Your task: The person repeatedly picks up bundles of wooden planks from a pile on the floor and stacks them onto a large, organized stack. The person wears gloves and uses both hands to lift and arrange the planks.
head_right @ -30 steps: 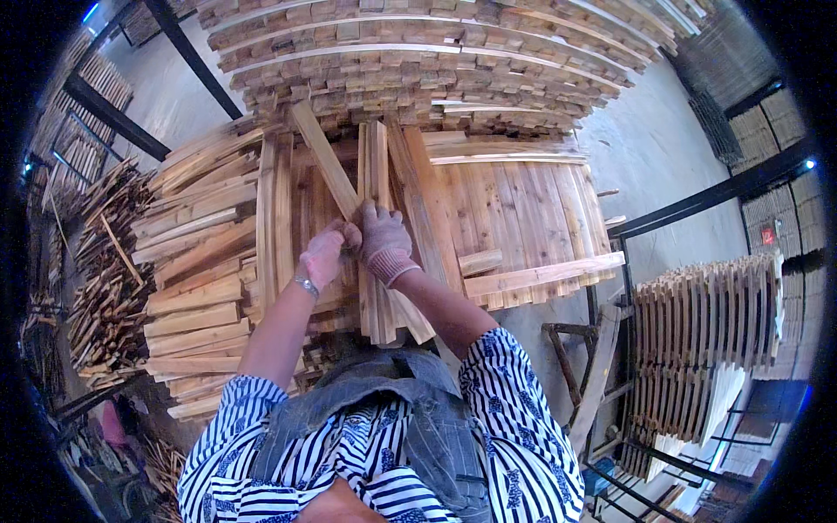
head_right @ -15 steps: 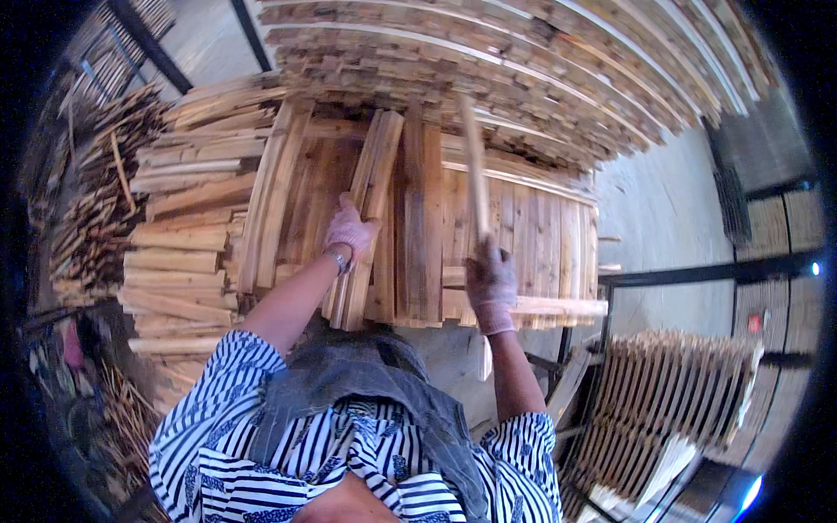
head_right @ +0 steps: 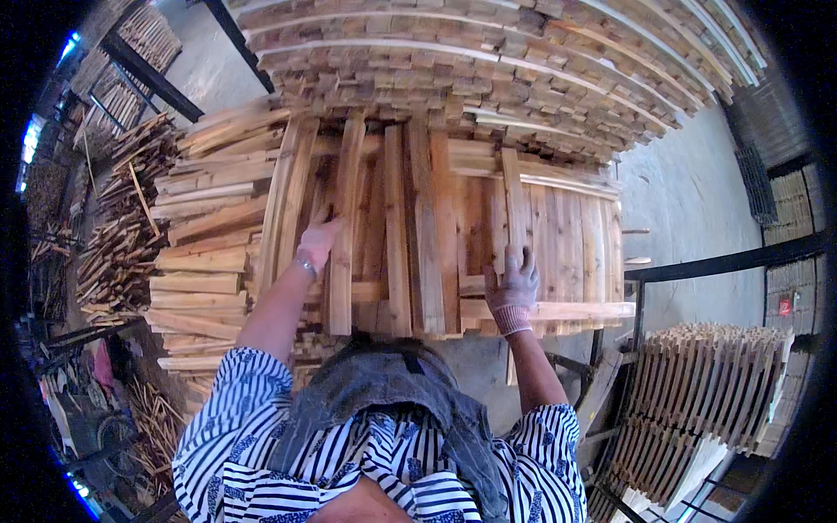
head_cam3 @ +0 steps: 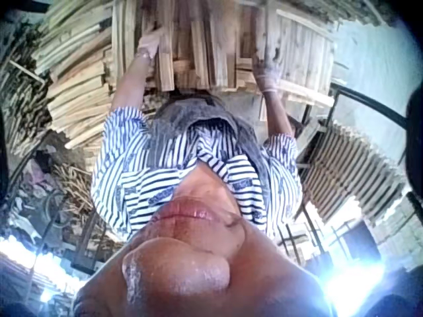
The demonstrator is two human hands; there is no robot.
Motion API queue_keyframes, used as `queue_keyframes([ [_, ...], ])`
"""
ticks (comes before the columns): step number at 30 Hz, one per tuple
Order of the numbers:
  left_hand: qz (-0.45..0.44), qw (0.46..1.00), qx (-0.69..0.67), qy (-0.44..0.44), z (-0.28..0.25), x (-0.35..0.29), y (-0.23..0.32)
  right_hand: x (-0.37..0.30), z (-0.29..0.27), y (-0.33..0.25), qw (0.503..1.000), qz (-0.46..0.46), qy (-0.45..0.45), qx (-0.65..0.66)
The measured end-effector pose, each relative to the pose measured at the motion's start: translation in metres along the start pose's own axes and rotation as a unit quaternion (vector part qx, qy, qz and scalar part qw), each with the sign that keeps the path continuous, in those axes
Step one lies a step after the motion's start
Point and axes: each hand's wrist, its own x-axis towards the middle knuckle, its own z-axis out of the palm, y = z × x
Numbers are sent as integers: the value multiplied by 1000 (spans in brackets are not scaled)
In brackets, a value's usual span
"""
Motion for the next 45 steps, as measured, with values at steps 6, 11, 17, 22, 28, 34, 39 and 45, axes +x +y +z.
queue_keyframes([
  [6,24,865,493,96,31,-6,1,0,-14,-136,919,-222,78,316],
  [11,81,881,451,116,-16,-12,12,15,27,-243,892,-94,-78,435],
  [17,125,693,672,228,-79,-3,20,38,92,-314,896,79,-235,368],
  [22,114,748,637,148,-103,0,21,45,100,-319,848,98,-297,428],
  [28,13,931,356,84,-158,18,12,31,111,-340,897,-7,-204,391],
  [34,-9,963,268,36,-171,33,2,40,131,-411,866,115,-288,394],
  [39,-13,961,268,62,-164,29,8,67,54,-324,966,-47,-115,227],
  [45,-21,980,187,67,-162,30,-1,67,30,-183,986,82,-99,106],
])
